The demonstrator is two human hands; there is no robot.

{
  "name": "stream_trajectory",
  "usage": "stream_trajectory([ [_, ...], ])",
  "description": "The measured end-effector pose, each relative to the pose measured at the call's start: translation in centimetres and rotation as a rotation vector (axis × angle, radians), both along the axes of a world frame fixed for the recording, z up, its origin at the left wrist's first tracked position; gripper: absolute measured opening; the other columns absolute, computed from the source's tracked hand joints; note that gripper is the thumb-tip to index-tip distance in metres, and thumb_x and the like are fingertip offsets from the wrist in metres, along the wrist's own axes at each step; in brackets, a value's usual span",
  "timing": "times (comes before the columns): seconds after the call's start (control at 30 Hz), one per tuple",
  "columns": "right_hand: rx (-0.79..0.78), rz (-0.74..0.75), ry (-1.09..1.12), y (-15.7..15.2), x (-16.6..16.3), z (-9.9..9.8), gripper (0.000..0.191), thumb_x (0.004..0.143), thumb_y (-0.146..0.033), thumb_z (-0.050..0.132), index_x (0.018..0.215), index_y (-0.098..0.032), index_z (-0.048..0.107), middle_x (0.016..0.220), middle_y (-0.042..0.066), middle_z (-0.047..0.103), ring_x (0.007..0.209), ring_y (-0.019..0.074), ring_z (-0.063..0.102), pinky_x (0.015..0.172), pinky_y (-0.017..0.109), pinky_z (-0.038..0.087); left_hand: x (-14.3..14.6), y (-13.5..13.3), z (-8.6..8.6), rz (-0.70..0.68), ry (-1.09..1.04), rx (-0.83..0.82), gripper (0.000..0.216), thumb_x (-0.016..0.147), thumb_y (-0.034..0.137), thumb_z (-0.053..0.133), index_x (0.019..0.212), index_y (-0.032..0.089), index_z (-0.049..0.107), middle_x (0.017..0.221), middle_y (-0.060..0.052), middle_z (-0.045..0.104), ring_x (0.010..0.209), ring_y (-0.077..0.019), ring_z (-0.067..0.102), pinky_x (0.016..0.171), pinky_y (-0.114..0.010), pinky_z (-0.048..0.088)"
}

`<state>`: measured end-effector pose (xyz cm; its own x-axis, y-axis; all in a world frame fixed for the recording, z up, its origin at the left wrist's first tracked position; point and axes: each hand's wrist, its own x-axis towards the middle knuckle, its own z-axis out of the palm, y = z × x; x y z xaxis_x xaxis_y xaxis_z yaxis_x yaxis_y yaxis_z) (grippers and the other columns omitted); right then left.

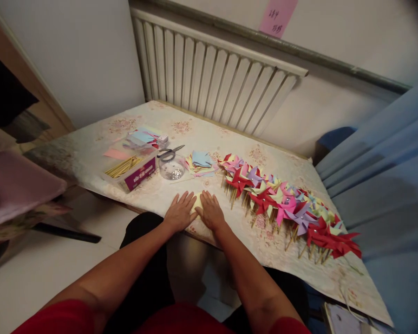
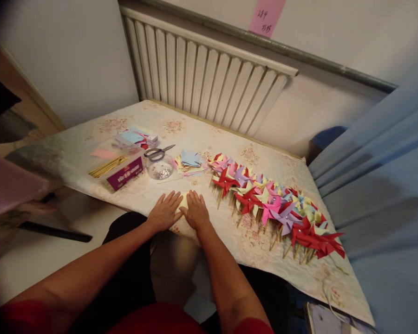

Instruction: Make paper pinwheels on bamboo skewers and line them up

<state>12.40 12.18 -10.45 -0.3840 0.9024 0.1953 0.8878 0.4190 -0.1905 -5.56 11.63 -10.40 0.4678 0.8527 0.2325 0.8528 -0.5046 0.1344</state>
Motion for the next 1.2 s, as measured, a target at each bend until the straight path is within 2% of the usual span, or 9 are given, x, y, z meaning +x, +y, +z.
stream_trajectory([
  [0.27, -0.011, -0.059, 0.003, 1.1, 0.0, 0.0, 0.062, 0.099, -0.044, 0.043, 0.147, -0.005, 0.037, 0.156, 0.019, 0.031, 0.147, 0.0283, 0.024, 0.120, 0.050, 0.016, 0.0, 0.1, -0.2, 0.004, 0.014, 0.002, 0.064, 0.094, 0.055, 0.033, 0.147, 0.019, 0.042, 0.156, -0.010, 0.037, 0.146, -0.0295, 0.027, 0.119, -0.052, 0.019],
  [0.43, 0.039, -0.171, 0.066, -0.3, 0.3, 0.3, 0.069, 0.099, -0.045, 0.041, 0.151, -0.002, 0.026, 0.159, 0.021, 0.023, 0.150, 0.0272, 0.017, 0.120, 0.048, 0.018, -0.1, 0.2, -0.3, -0.002, 0.023, -0.006, 0.065, 0.094, 0.056, 0.035, 0.147, 0.018, 0.042, 0.156, -0.010, 0.036, 0.147, -0.0303, 0.026, 0.119, -0.053, 0.018],
  [0.57, 0.064, -0.094, 0.033, -2.6, 1.2, 0.2, 0.066, 0.099, -0.043, 0.041, 0.151, -0.003, 0.028, 0.160, 0.019, 0.022, 0.150, 0.0267, 0.016, 0.120, 0.047, 0.018, -0.3, 0.4, -0.4, 0.004, 0.021, -0.023, 0.064, 0.094, 0.055, 0.035, 0.147, 0.020, 0.042, 0.157, -0.009, 0.035, 0.147, -0.0300, 0.025, 0.119, -0.052, 0.019],
  [0.7, 0.047, -0.050, -0.011, -4.0, 1.8, -0.2, 0.061, 0.098, -0.042, 0.044, 0.147, -0.006, 0.037, 0.156, 0.019, 0.032, 0.147, 0.0276, 0.024, 0.120, 0.049, 0.018, 0.5, 0.9, -0.2, 0.027, -0.010, -0.015, 0.058, 0.096, 0.045, 0.034, 0.148, 0.018, 0.040, 0.158, -0.009, 0.033, 0.147, -0.0290, 0.025, 0.118, -0.053, 0.022],
  [0.87, 0.042, -0.032, -0.037, -3.8, 1.9, -0.4, 0.060, 0.098, -0.043, 0.044, 0.146, -0.007, 0.039, 0.155, 0.018, 0.035, 0.147, 0.0277, 0.026, 0.120, 0.050, 0.017, 3.1, 2.1, -0.6, -0.112, -0.012, 0.012, 0.050, 0.097, 0.028, 0.033, 0.144, 0.018, 0.046, 0.154, -0.008, 0.041, 0.146, -0.0232, 0.029, 0.119, -0.047, 0.023],
  [1.03, 0.052, -0.040, -0.042, -3.6, 1.8, -0.7, 0.063, 0.098, -0.046, 0.044, 0.147, -0.006, 0.037, 0.156, 0.018, 0.033, 0.147, 0.0285, 0.025, 0.120, 0.050, 0.017, 4.0, 3.3, -1.4, -0.163, 0.013, 0.010, 0.050, 0.098, 0.033, 0.033, 0.145, 0.020, 0.044, 0.154, -0.008, 0.042, 0.144, -0.0227, 0.033, 0.117, -0.045, 0.025],
  [1.2, 0.049, -0.042, -0.039, -3.6, 1.8, -0.8, 0.066, 0.097, -0.049, 0.045, 0.146, -0.005, 0.038, 0.155, 0.019, 0.033, 0.147, 0.0294, 0.026, 0.120, 0.051, 0.018, 3.6, 3.3, -1.1, -0.177, 0.043, 0.018, 0.052, 0.098, 0.035, 0.030, 0.146, 0.018, 0.043, 0.154, -0.008, 0.040, 0.145, -0.0241, 0.031, 0.118, -0.046, 0.023],
])
